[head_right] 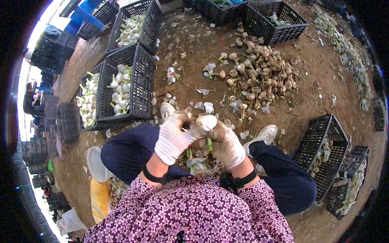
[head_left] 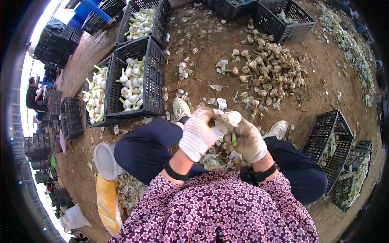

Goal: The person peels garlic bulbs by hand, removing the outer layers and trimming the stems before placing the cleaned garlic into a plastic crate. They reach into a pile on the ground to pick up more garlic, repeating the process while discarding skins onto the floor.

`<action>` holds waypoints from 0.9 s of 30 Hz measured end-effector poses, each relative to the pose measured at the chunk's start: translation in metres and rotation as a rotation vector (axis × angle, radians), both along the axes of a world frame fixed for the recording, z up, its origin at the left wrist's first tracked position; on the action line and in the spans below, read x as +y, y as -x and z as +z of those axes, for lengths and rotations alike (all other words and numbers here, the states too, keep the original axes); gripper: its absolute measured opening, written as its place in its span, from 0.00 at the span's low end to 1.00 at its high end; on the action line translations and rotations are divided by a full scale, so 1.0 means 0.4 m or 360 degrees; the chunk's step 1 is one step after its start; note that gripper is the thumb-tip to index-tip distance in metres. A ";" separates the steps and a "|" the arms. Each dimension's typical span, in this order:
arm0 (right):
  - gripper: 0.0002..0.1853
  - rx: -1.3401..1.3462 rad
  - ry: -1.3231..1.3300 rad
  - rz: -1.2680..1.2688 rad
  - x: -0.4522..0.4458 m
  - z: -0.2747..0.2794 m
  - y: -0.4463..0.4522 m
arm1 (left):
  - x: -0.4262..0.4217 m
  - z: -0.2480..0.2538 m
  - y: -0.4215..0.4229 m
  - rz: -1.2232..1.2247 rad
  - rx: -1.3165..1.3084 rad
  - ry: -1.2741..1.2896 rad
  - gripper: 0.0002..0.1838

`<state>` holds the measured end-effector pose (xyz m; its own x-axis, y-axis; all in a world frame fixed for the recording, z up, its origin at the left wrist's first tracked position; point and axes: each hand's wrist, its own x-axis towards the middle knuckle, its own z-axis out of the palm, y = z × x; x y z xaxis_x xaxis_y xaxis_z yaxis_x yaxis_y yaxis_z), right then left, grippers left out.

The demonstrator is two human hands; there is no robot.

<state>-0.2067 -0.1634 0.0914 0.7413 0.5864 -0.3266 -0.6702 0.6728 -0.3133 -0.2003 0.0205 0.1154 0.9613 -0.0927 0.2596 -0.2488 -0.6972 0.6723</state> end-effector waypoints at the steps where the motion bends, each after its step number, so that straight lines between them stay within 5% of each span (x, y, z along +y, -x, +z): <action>1: 0.21 -0.0108 0.0052 0.0049 0.000 -0.009 0.002 | -0.015 -0.002 0.001 -0.0045 -0.0146 -0.0141 0.16; 4: 0.19 -0.0194 0.0509 -0.0047 0.011 0.000 0.005 | -0.024 -0.006 -0.001 -0.0214 0.0036 -0.0334 0.14; 8: 0.23 -0.0384 0.0819 0.0016 0.006 -0.017 0.017 | -0.019 -0.010 0.000 -0.0221 -0.0212 -0.0348 0.09; 10: 0.24 -0.0210 0.0471 0.0113 -0.013 -0.016 0.009 | -0.005 -0.031 -0.007 -0.0244 -0.0240 -0.0429 0.07; 12: 0.24 -0.0044 0.0124 0.0207 -0.016 -0.012 0.010 | 0.010 -0.075 -0.025 -0.0038 -0.0123 0.0133 0.06; 13: 0.26 0.0046 -0.0014 0.0208 -0.007 -0.010 0.015 | 0.027 -0.072 -0.026 0.0140 0.0322 0.0354 0.07; 14: 0.28 0.0138 -0.0152 0.0207 -0.002 -0.007 0.018 | 0.035 -0.068 -0.029 0.0344 0.0743 0.1077 0.10; 16: 0.30 0.0193 -0.0281 0.0205 -0.003 -0.010 0.020 | 0.055 -0.066 -0.038 0.0456 0.0849 0.2203 0.08; 17: 0.28 0.0033 -0.0120 0.0121 -0.004 -0.029 0.029 | 0.045 -0.066 -0.042 0.0743 0.0829 0.2268 0.09; 20: 0.26 -0.0044 -0.0145 0.0042 -0.020 -0.076 0.031 | 0.080 -0.109 -0.050 0.0878 0.0896 0.2382 0.12; 24: 0.22 0.0248 -0.0294 0.0203 -0.042 -0.070 0.008 | 0.021 -0.034 -0.025 -0.0197 0.0941 0.1676 0.19; 25: 0.22 0.0251 -0.0294 0.0208 -0.040 -0.058 0.009 | 0.000 -0.033 -0.019 -0.0348 0.0677 0.1476 0.18; 27: 0.21 0.0100 -0.0042 0.0211 -0.040 -0.037 0.011 | -0.002 -0.025 -0.014 -0.0093 0.0898 0.1474 0.11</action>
<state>-0.2111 -0.1792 0.0768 0.6351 0.6871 -0.3531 -0.7717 0.5844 -0.2509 -0.1947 0.0197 0.1055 0.9645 -0.1378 -0.2254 0.2445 0.1426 0.9591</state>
